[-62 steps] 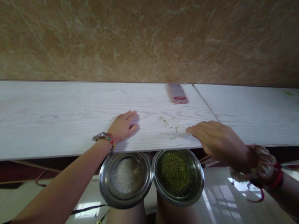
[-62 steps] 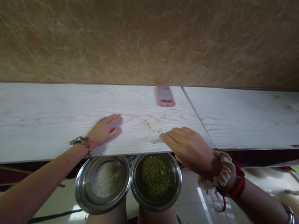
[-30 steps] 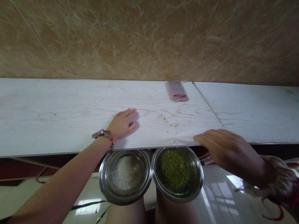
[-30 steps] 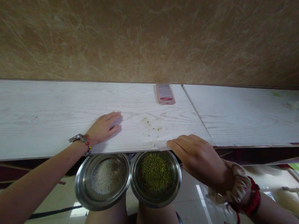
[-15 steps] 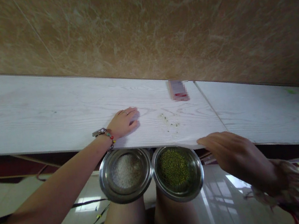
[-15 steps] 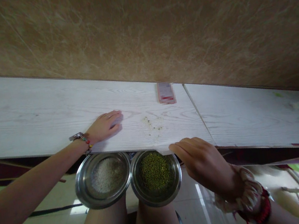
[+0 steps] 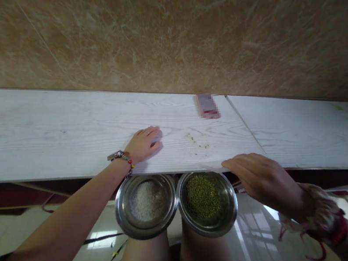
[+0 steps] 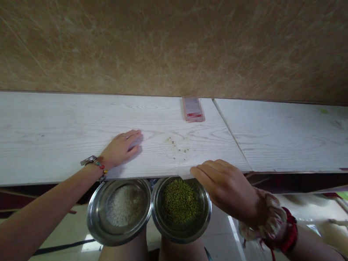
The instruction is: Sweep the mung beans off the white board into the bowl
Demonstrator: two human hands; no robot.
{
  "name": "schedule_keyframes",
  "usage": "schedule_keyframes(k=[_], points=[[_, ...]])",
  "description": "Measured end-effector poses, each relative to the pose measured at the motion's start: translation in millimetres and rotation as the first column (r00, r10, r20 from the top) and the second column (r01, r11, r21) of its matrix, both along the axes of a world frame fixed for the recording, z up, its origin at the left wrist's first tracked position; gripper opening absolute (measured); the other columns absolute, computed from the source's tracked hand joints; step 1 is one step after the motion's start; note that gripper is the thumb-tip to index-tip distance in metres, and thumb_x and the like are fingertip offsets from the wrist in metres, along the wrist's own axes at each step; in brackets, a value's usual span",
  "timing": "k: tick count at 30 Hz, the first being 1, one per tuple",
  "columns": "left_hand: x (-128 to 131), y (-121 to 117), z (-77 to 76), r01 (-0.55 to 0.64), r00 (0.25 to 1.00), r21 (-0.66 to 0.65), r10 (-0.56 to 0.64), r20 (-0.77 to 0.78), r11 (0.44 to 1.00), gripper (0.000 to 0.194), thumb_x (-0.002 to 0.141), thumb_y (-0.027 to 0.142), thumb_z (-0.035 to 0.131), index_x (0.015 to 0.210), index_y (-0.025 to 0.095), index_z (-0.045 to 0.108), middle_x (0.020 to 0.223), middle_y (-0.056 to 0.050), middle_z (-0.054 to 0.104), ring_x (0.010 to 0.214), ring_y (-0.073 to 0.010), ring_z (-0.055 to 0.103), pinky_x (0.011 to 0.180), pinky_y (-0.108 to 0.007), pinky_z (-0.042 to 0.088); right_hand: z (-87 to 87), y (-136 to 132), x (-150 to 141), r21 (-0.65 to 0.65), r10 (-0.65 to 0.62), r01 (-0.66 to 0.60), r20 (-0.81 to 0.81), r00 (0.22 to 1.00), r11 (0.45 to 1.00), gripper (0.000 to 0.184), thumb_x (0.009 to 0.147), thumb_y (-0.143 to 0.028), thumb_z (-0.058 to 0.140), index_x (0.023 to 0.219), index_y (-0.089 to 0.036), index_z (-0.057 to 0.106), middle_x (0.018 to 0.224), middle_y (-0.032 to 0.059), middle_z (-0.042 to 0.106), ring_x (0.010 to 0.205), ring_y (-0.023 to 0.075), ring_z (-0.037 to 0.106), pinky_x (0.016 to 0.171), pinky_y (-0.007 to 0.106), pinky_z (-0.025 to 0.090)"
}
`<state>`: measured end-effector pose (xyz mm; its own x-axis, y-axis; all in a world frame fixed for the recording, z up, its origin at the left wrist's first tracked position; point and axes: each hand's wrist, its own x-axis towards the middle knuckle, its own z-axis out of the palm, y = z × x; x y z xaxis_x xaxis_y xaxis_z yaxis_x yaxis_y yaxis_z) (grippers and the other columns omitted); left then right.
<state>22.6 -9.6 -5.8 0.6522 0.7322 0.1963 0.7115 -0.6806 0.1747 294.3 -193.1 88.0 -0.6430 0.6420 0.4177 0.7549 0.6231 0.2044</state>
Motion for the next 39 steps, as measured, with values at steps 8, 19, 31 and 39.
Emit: schedule_keyframes(k=[8, 19, 31, 39], points=[[-0.5, -0.2, -0.5, -0.008, 1.000, 0.007, 0.008, 0.004, 1.000, 0.044, 0.087, 0.035, 0.037, 0.125, 0.020, 0.052, 0.139, -0.008, 0.052, 0.129, -0.0259, 0.045, 0.107, -0.044, 0.036, -11.6, 21.4, 25.5, 0.142, -0.089, 0.078, 0.073, 0.993, 0.987, 0.028, 0.083, 0.000, 0.042, 0.095, -0.010, 0.065, 0.081, 0.0092, 0.071, 0.071, 0.0178, 0.062, 0.063, 0.030, 0.048], [0.2, -2.1, 2.6, -0.013, 0.999, -0.001, 0.013, -0.033, 1.000, 0.045, 0.089, 0.035, 0.035, 0.126, 0.016, 0.052, 0.142, -0.010, 0.048, 0.130, -0.0254, 0.044, 0.108, -0.042, 0.034, -10.8, 41.3, 28.8, 0.176, -0.139, 0.111, 0.155, 0.978, 0.978, 0.028, 0.082, 0.000, 0.042, 0.092, -0.010, 0.066, 0.078, 0.0085, 0.071, 0.067, 0.0180, 0.061, 0.061, 0.029, 0.047], [-0.6, -1.2, -0.1, -0.014, 1.000, 0.007, 0.014, -0.019, 1.000, 0.045, 0.088, 0.036, 0.036, 0.126, 0.017, 0.052, 0.141, -0.010, 0.049, 0.130, -0.0261, 0.043, 0.107, -0.044, 0.036, -1.9, 23.8, 26.8, 0.197, -0.091, 0.066, 0.120, 0.989, 0.978, 0.029, 0.082, 0.001, 0.039, 0.091, -0.007, 0.066, 0.079, 0.0105, 0.071, 0.068, 0.0185, 0.062, 0.062, 0.030, 0.048], [-0.4, -0.9, 0.4, -0.006, 1.000, 0.006, 0.006, -0.018, 1.000, 0.046, 0.088, 0.036, 0.036, 0.127, 0.018, 0.052, 0.141, -0.010, 0.050, 0.130, -0.0254, 0.044, 0.108, -0.043, 0.035, -1.1, 15.9, 24.2, 0.146, -0.036, 0.019, 0.118, 0.992, 0.989, 0.030, 0.084, 0.001, 0.037, 0.090, -0.009, 0.065, 0.078, 0.0090, 0.071, 0.067, 0.0167, 0.062, 0.062, 0.028, 0.048]])
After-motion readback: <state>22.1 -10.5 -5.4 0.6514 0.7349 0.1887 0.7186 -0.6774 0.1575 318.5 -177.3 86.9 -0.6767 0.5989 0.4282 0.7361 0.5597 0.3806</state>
